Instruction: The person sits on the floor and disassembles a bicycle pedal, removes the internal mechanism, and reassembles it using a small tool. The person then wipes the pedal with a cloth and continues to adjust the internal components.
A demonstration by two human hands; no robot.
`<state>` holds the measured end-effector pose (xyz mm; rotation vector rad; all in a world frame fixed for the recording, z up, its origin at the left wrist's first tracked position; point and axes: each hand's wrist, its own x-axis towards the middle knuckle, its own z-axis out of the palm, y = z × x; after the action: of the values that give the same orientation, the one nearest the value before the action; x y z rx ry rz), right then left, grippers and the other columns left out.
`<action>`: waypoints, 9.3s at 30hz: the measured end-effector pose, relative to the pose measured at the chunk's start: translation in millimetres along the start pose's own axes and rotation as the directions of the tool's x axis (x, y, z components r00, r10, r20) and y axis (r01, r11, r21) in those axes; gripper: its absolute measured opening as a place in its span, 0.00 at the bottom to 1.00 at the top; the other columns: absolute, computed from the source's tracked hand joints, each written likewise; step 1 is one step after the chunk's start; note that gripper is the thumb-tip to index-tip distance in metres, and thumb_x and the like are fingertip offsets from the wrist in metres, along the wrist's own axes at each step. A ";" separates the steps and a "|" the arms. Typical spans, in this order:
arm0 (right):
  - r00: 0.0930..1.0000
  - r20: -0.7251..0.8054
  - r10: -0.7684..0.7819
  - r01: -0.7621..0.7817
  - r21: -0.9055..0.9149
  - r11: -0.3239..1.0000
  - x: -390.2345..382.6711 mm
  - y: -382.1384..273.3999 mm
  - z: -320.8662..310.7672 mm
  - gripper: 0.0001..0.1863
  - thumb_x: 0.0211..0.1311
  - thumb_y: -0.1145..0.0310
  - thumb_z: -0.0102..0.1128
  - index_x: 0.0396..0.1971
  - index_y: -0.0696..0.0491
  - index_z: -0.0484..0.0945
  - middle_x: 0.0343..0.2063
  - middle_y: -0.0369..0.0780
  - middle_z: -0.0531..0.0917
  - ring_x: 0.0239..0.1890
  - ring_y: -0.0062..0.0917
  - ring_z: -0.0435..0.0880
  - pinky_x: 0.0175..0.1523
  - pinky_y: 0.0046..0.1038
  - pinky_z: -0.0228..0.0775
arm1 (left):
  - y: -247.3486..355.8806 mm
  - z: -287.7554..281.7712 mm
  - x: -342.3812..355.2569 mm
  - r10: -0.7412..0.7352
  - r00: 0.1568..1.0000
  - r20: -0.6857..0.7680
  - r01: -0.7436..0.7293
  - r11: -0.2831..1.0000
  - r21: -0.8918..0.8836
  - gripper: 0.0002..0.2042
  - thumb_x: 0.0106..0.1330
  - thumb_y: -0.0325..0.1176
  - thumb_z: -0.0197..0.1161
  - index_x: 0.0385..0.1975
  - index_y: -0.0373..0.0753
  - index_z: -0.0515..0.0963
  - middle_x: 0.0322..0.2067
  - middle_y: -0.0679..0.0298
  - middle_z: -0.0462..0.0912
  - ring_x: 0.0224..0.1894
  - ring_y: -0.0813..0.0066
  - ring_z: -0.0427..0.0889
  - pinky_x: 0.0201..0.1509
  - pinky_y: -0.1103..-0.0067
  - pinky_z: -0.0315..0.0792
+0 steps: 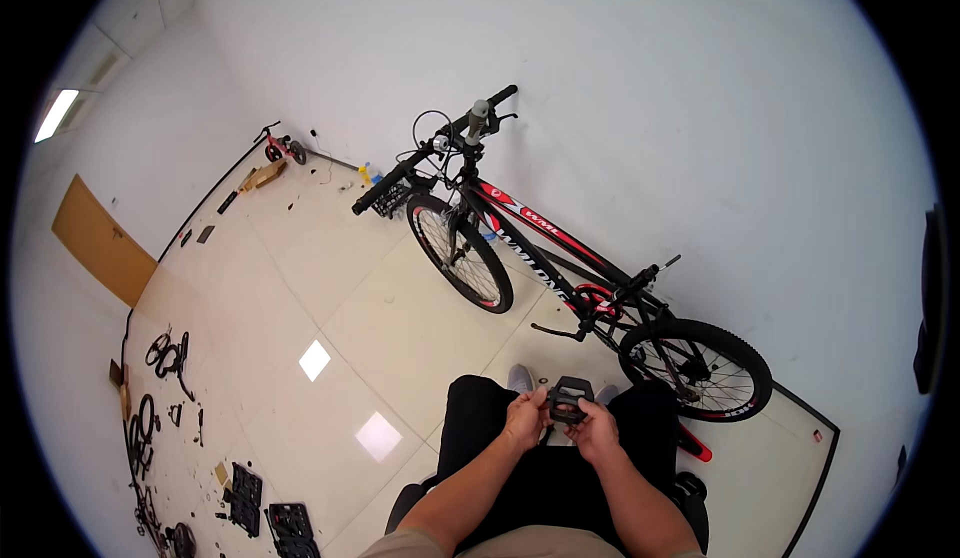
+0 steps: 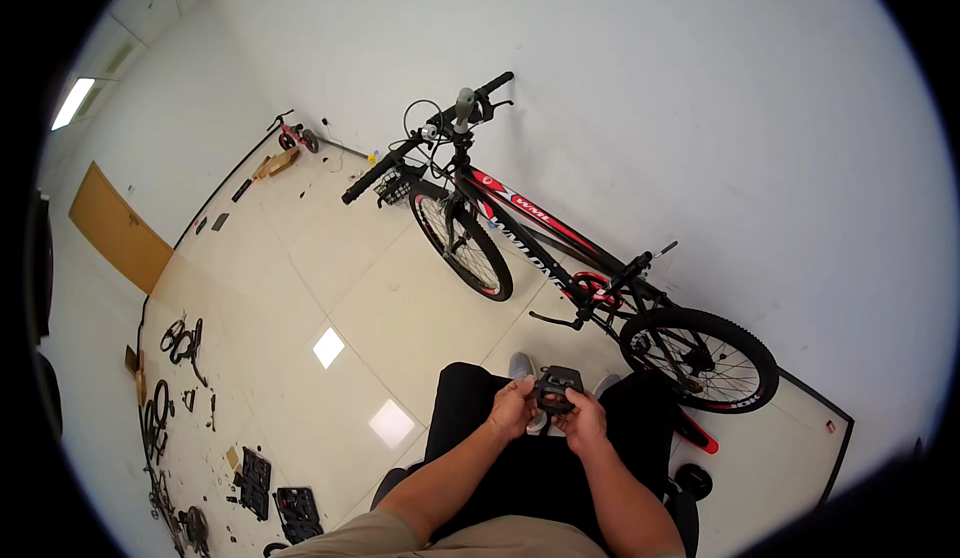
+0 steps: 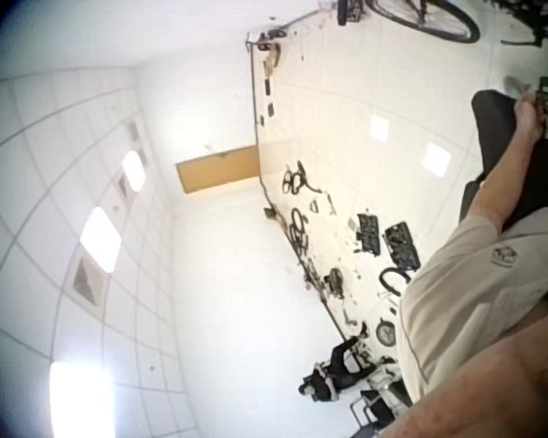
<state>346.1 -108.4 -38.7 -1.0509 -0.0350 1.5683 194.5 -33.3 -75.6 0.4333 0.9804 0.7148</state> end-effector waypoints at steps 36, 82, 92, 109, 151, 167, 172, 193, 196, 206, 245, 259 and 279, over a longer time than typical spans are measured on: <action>1.000 -0.009 -0.003 0.003 0.013 1.000 4.6 5.1 -3.5 0.14 0.66 0.64 0.58 0.48 0.52 0.75 0.36 0.37 0.85 0.36 0.25 0.83 0.37 0.30 0.74 | 3.0 7.4 -4.1 0.021 0.999 -0.050 -0.026 0.996 -0.086 0.13 0.72 0.46 0.62 0.37 0.44 0.71 0.30 0.64 0.81 0.26 0.72 0.82 0.32 0.73 0.77; 0.999 -0.029 0.015 -0.016 -0.028 0.999 -0.4 0.6 -0.2 0.14 0.63 0.64 0.61 0.47 0.50 0.75 0.34 0.35 0.83 0.36 0.24 0.82 0.40 0.32 0.73 | 9.3 21.4 -11.9 -0.012 0.988 -0.154 0.008 1.000 -0.028 0.13 0.74 0.47 0.58 0.38 0.46 0.68 0.32 0.63 0.80 0.32 0.70 0.82 0.36 0.71 0.72; 0.999 -0.028 0.022 -0.023 -0.017 1.000 0.0 0.7 0.1 0.13 0.63 0.63 0.61 0.46 0.50 0.76 0.33 0.35 0.83 0.35 0.24 0.82 0.39 0.31 0.74 | 7.4 19.7 -11.3 0.017 0.990 -0.139 -0.018 1.000 -0.005 0.13 0.74 0.48 0.57 0.39 0.45 0.68 0.33 0.64 0.80 0.32 0.71 0.82 0.36 0.71 0.71; 0.999 -0.039 0.011 -0.012 -0.024 1.000 0.4 0.5 -0.3 0.13 0.64 0.63 0.60 0.45 0.50 0.76 0.36 0.35 0.83 0.37 0.24 0.82 0.41 0.31 0.73 | 0.0 15.0 -3.7 0.070 0.985 -0.156 -0.068 0.998 0.017 0.17 0.70 0.51 0.63 0.32 0.45 0.68 0.28 0.66 0.78 0.26 0.72 0.82 0.27 0.74 0.74; 0.999 -0.033 0.032 -0.033 -0.034 0.999 1.9 3.5 4.7 0.15 0.64 0.62 0.62 0.47 0.51 0.77 0.33 0.35 0.86 0.31 0.20 0.83 0.34 0.24 0.72 | 8.8 9.6 -6.1 0.086 0.993 -0.078 -0.078 0.991 0.106 0.21 0.75 0.52 0.54 0.45 0.37 0.69 0.33 0.58 0.82 0.33 0.65 0.85 0.34 0.70 0.81; 0.998 -0.055 0.019 -0.021 -0.039 0.999 1.6 3.5 5.5 0.13 0.63 0.61 0.63 0.44 0.49 0.78 0.32 0.34 0.85 0.30 0.19 0.80 0.35 0.24 0.72 | 13.5 14.6 -9.9 0.001 0.995 -0.102 0.003 0.999 0.033 0.19 0.76 0.50 0.52 0.42 0.36 0.71 0.35 0.57 0.81 0.37 0.66 0.84 0.41 0.69 0.81; 0.999 -0.049 0.021 -0.022 -0.037 0.999 1.4 1.7 5.4 0.13 0.63 0.61 0.62 0.44 0.50 0.78 0.33 0.33 0.84 0.31 0.18 0.80 0.36 0.24 0.71 | 6.7 10.1 -8.6 0.112 0.992 -0.053 -0.108 0.992 0.066 0.20 0.76 0.51 0.53 0.44 0.36 0.71 0.36 0.58 0.82 0.37 0.67 0.83 0.42 0.69 0.80; 0.998 -0.066 0.024 -0.026 -0.032 0.999 1.6 2.9 5.0 0.14 0.63 0.62 0.63 0.46 0.50 0.78 0.32 0.34 0.86 0.30 0.19 0.82 0.35 0.24 0.73 | 9.4 8.2 -5.0 0.011 0.998 -0.061 -0.009 1.000 0.027 0.17 0.75 0.47 0.56 0.43 0.36 0.70 0.36 0.57 0.82 0.36 0.67 0.85 0.38 0.70 0.83; 0.996 -0.083 0.023 -0.027 -0.042 0.999 0.4 1.6 6.4 0.13 0.63 0.62 0.63 0.45 0.50 0.78 0.32 0.34 0.86 0.30 0.19 0.82 0.34 0.24 0.73 | 9.7 5.7 -2.9 -0.022 0.999 -0.027 0.022 1.000 -0.010 0.16 0.76 0.45 0.55 0.45 0.36 0.70 0.37 0.57 0.81 0.37 0.67 0.84 0.39 0.70 0.82; 0.996 -0.080 0.034 -0.038 -0.048 0.998 8.4 8.3 1.0 0.14 0.60 0.60 0.64 0.43 0.49 0.78 0.31 0.32 0.81 0.28 0.19 0.79 0.32 0.22 0.73 | 8.6 7.5 -4.8 0.045 0.996 -0.078 -0.039 0.996 0.076 0.19 0.76 0.48 0.55 0.46 0.34 0.71 0.38 0.56 0.82 0.39 0.65 0.85 0.40 0.67 0.83; 0.995 -0.096 0.033 -0.040 -0.069 0.997 3.5 2.6 2.5 0.13 0.64 0.61 0.62 0.46 0.48 0.78 0.34 0.34 0.86 0.35 0.20 0.83 0.40 0.26 0.75 | 9.3 9.6 -8.5 -0.019 1.000 -0.014 0.020 0.999 0.045 0.23 0.77 0.50 0.50 0.51 0.32 0.72 0.42 0.53 0.79 0.42 0.63 0.84 0.46 0.64 0.82; 0.996 -0.082 0.028 -0.032 -0.057 0.998 3.7 3.8 1.9 0.14 0.64 0.61 0.63 0.47 0.47 0.78 0.35 0.32 0.84 0.36 0.20 0.83 0.40 0.25 0.75 | 9.3 8.0 -8.0 -0.008 1.000 -0.014 0.008 0.999 0.034 0.19 0.76 0.48 0.53 0.47 0.34 0.70 0.38 0.52 0.84 0.39 0.63 0.86 0.42 0.64 0.83; 0.996 -0.091 0.017 -0.017 -0.002 1.000 4.7 3.3 2.7 0.16 0.61 0.62 0.65 0.46 0.52 0.76 0.31 0.34 0.83 0.28 0.21 0.81 0.30 0.23 0.75 | 9.4 12.9 -10.2 0.033 0.998 -0.052 -0.030 0.998 0.059 0.20 0.76 0.48 0.52 0.50 0.34 0.73 0.41 0.57 0.81 0.41 0.66 0.83 0.47 0.65 0.82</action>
<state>342.4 -104.3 -41.6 -1.1263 0.0345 1.5343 198.7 -34.3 -57.2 0.4836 1.0480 0.7303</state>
